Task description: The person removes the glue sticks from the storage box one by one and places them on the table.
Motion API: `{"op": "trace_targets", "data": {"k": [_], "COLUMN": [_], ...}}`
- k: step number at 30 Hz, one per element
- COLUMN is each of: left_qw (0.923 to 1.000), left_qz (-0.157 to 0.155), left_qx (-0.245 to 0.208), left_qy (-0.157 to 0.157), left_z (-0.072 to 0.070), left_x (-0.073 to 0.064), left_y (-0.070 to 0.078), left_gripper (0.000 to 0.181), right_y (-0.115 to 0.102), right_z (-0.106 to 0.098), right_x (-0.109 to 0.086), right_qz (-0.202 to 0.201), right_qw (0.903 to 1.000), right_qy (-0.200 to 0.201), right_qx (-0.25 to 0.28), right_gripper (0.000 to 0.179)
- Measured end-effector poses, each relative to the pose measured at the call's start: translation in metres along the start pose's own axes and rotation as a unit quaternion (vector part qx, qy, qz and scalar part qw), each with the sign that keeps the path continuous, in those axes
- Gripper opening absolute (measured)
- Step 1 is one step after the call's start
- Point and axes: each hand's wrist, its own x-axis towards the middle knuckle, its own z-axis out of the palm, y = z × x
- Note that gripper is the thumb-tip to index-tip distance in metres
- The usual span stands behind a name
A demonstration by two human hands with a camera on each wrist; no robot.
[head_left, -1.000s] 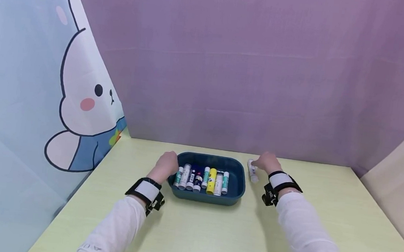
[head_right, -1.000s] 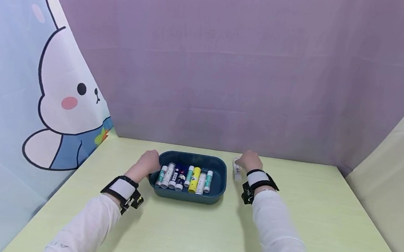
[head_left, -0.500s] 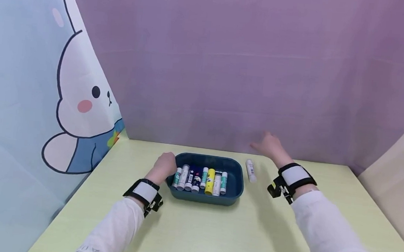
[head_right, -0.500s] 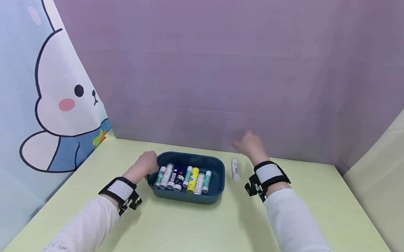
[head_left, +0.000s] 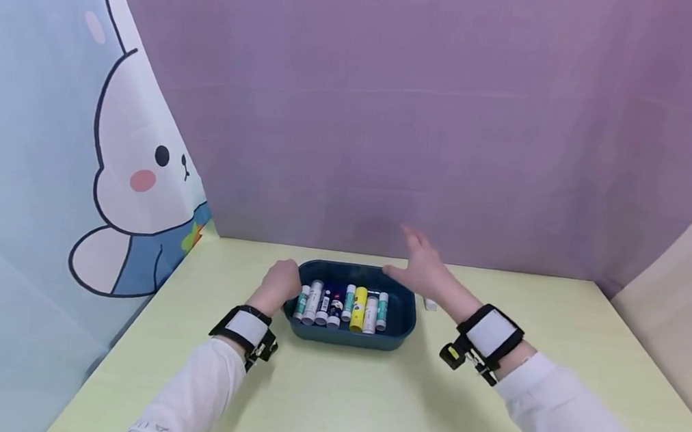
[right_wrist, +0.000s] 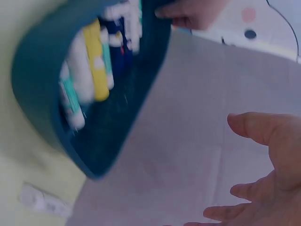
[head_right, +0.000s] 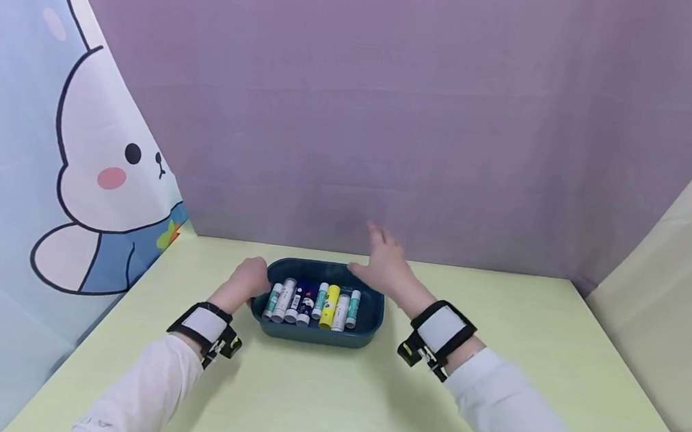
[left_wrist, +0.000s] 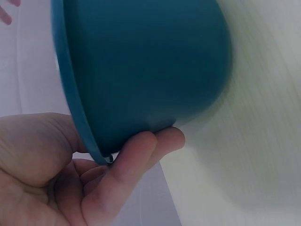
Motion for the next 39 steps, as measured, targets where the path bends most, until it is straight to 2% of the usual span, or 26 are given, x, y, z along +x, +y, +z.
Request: {"op": "trace_targets", "data": {"k": [9, 16, 21, 27, 34, 39], "left_qw": [1.0, 1.0, 1.0, 1.0, 1.0, 1.0], "left_qz": [0.0, -0.003, -0.002, -0.003, -0.007, -0.004], "left_qx": [-0.001, -0.005, -0.003, 0.0, -0.002, 0.0], "left_qy": [0.0, -0.002, -0.001, 0.0, -0.002, 0.0], "left_z": [0.0, 0.0, 0.001, 0.001, 0.002, 0.002], "left_x": [0.001, 0.001, 0.001, 0.002, 0.002, 0.002], "left_y": [0.0, -0.001, -0.001, -0.001, 0.0, -0.001], "left_gripper": [0.019, 0.019, 0.018, 0.018, 0.019, 0.019], "right_y": [0.005, 0.007, 0.009, 0.014, 0.018, 0.02], "right_z": [0.047, 0.074, 0.086, 0.099, 0.111, 0.115], "right_x": [0.0, -0.001, -0.001, 0.004, 0.009, 0.014], "right_qz": [0.006, 0.046, 0.069, 0.085, 0.126, 0.127], "right_qw": [0.999, 0.9962, 0.9937, 0.9921, 0.987, 0.9855], "right_qy": [-0.043, -0.074, -0.088, -0.086, -0.089, -0.092], "right_qx": [0.007, 0.003, -0.01, -0.032, -0.043, -0.066], "right_gripper": [0.085, 0.08, 0.075, 0.073, 0.067, 0.061]}}
